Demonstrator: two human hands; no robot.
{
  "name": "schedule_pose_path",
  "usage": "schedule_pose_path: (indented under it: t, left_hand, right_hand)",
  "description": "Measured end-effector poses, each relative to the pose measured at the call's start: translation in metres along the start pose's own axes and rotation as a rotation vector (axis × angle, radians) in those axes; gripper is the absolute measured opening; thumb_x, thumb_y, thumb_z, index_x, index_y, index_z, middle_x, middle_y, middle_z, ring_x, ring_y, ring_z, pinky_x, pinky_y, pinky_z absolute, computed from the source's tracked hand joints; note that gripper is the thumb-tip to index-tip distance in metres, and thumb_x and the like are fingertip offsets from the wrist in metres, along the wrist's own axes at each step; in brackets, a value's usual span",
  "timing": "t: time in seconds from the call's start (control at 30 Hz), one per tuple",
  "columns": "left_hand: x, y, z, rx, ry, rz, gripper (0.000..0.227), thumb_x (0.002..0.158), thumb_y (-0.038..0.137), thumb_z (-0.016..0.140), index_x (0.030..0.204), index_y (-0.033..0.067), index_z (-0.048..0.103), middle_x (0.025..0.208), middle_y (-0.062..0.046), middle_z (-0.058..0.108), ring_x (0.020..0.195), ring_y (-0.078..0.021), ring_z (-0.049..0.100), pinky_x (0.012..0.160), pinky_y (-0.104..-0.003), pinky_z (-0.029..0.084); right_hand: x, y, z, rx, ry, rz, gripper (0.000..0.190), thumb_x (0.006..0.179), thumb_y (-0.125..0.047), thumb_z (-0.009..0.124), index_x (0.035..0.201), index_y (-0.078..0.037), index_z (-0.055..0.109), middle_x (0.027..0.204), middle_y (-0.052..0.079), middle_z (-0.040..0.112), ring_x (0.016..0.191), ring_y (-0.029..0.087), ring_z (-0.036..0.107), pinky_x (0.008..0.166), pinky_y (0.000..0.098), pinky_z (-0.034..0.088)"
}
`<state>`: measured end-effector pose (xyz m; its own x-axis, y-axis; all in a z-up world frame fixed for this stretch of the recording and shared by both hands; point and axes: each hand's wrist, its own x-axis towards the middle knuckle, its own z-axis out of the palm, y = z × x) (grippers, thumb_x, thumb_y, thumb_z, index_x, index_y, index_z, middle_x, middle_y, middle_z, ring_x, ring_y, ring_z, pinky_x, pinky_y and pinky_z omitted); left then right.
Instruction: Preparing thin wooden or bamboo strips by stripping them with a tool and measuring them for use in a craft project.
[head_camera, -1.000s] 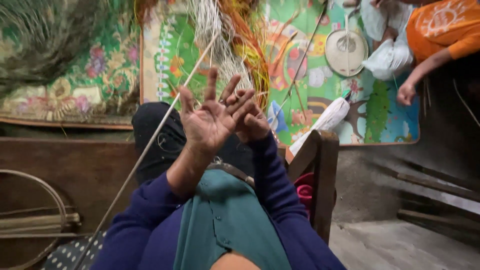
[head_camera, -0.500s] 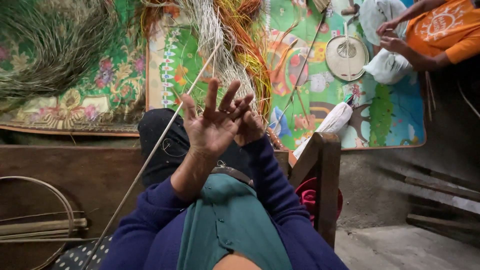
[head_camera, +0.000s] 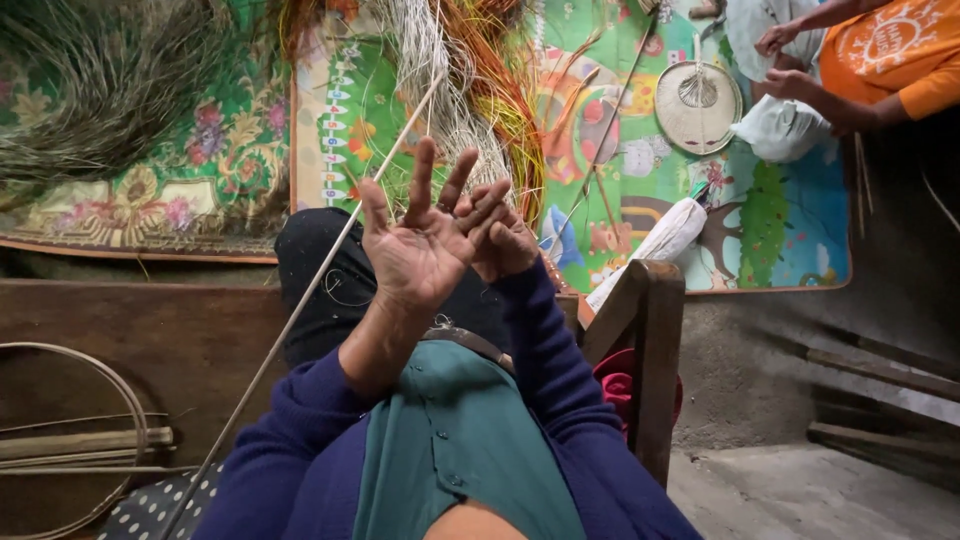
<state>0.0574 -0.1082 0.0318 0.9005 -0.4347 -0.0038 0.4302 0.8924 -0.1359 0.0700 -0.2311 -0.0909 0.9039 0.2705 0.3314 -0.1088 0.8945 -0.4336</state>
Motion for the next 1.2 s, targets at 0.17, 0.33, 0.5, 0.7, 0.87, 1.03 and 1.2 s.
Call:
schedule_pose_path:
  t: [0.17, 0.33, 0.5, 0.7, 0.87, 1.03, 1.2]
  left_hand:
    - [0.001, 0.001, -0.008, 0.009, 0.034, 0.016, 0.063, 0.071, 0.067, 0.037, 0.120, 0.0288, 0.045, 0.130, -0.009, 0.039, 0.119, -0.0449, 0.032, 0.101, -0.053, 0.027]
    - [-0.001, 0.001, -0.011, -0.005, -0.011, -0.001, 0.061, 0.074, 0.065, 0.035, 0.122, 0.0283, 0.043, 0.131, -0.010, 0.038, 0.119, -0.0441, 0.033, 0.098, -0.052, 0.030]
    - [-0.005, -0.009, 0.001, 0.097, -0.009, 0.074, 0.064, 0.075, 0.065, 0.031, 0.127, 0.0291, 0.033, 0.132, -0.010, 0.036, 0.115, -0.0421, 0.038, 0.097, -0.051, 0.032]
    - [-0.005, -0.018, 0.003, 0.316, -0.154, 0.200, 0.068, 0.077, 0.061, 0.026, 0.135, 0.0280, 0.010, 0.137, -0.013, 0.023, 0.117, -0.0388, 0.035, 0.103, -0.047, 0.025]
    - [-0.006, -0.017, 0.004, 0.488, -0.246, 0.286, 0.064, 0.082, 0.058, 0.022, 0.136, 0.0270, 0.006, 0.140, -0.009, 0.020, 0.121, -0.0340, 0.035, 0.104, -0.045, 0.025]
    - [-0.003, -0.015, -0.001, 0.590, -0.312, 0.347, 0.060, 0.086, 0.056, 0.017, 0.136, 0.0229, 0.012, 0.139, -0.009, 0.023, 0.123, -0.0331, 0.033, 0.105, -0.044, 0.023]
    - [-0.005, -0.015, -0.004, 0.545, -0.340, 0.319, 0.062, 0.085, 0.055, 0.023, 0.136, 0.0212, 0.012, 0.140, -0.010, 0.021, 0.124, -0.0319, 0.031, 0.106, -0.042, 0.023]
  right_hand:
    - [0.003, 0.003, 0.007, 0.001, 0.019, -0.019, 0.042, 0.081, -0.016, 0.053, 0.117, -0.001, 0.036, 0.101, 0.018, 0.043, 0.098, 0.023, 0.048, 0.083, 0.0325, 0.041]
    - [0.001, 0.000, 0.004, -0.016, 0.013, -0.018, 0.042, 0.081, -0.015, 0.052, 0.118, -0.002, 0.037, 0.105, 0.016, 0.044, 0.100, 0.024, 0.046, 0.085, 0.0327, 0.038]
    - [-0.002, 0.000, -0.002, -0.030, 0.007, -0.019, 0.042, 0.080, -0.014, 0.052, 0.118, -0.002, 0.039, 0.109, 0.015, 0.045, 0.101, 0.025, 0.044, 0.087, 0.0328, 0.036]
    - [0.001, -0.005, -0.007, 0.066, -0.066, 0.006, 0.038, 0.083, -0.009, 0.044, 0.119, 0.003, 0.037, 0.107, 0.022, 0.046, 0.102, 0.033, 0.047, 0.081, 0.0401, 0.041]
    - [0.011, -0.008, 0.029, 0.043, -0.020, 0.003, 0.038, 0.083, -0.007, 0.041, 0.118, 0.008, 0.037, 0.111, 0.030, 0.044, 0.103, 0.036, 0.049, 0.080, 0.0409, 0.044]
    - [0.017, -0.015, 0.046, -0.238, 0.269, 0.001, 0.029, 0.085, -0.008, 0.045, 0.106, 0.011, 0.046, 0.077, 0.026, 0.056, 0.069, 0.030, 0.060, 0.053, 0.0315, 0.048]
    - [0.017, -0.009, 0.047, -0.292, 0.363, -0.079, 0.019, 0.084, -0.001, 0.045, 0.099, 0.011, 0.049, 0.067, 0.028, 0.053, 0.062, 0.032, 0.058, 0.051, 0.0322, 0.046]
